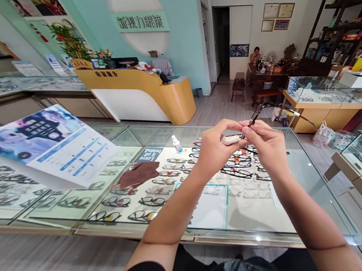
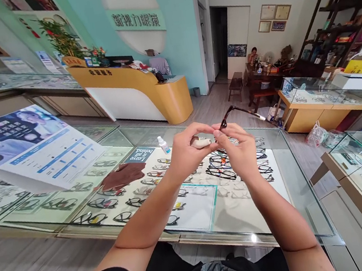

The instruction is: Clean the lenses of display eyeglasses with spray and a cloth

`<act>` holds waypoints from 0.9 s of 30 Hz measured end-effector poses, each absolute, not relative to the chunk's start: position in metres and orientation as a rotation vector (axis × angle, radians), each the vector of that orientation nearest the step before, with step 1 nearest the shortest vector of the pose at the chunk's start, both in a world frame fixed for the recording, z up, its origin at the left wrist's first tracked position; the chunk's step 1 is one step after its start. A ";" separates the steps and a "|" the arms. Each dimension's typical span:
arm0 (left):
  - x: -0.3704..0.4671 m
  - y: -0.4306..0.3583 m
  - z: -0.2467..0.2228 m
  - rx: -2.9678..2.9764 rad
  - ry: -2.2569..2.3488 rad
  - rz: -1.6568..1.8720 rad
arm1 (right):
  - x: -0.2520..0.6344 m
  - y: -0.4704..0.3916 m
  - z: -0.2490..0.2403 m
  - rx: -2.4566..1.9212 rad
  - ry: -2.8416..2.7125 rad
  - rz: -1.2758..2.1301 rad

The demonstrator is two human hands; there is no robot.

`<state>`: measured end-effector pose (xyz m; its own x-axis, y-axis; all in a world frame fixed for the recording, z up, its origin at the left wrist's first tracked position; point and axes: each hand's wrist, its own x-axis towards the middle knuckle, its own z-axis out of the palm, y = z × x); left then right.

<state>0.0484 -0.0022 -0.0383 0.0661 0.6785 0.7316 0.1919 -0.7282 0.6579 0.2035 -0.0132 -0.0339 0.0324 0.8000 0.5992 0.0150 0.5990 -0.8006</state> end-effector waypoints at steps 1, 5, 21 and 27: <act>0.046 -0.001 -0.037 1.956 0.890 1.679 | 0.205 -0.013 -0.033 -0.749 -1.434 0.664; 0.019 0.017 -0.039 1.826 1.122 1.729 | 0.215 -0.013 -0.027 -0.791 -1.450 0.568; -0.146 0.084 -0.152 1.107 2.343 1.367 | 0.229 -0.006 -0.025 -0.864 -1.423 0.493; -0.149 0.097 -0.172 1.247 2.313 0.971 | 0.230 -0.005 -0.024 -0.862 -1.424 0.493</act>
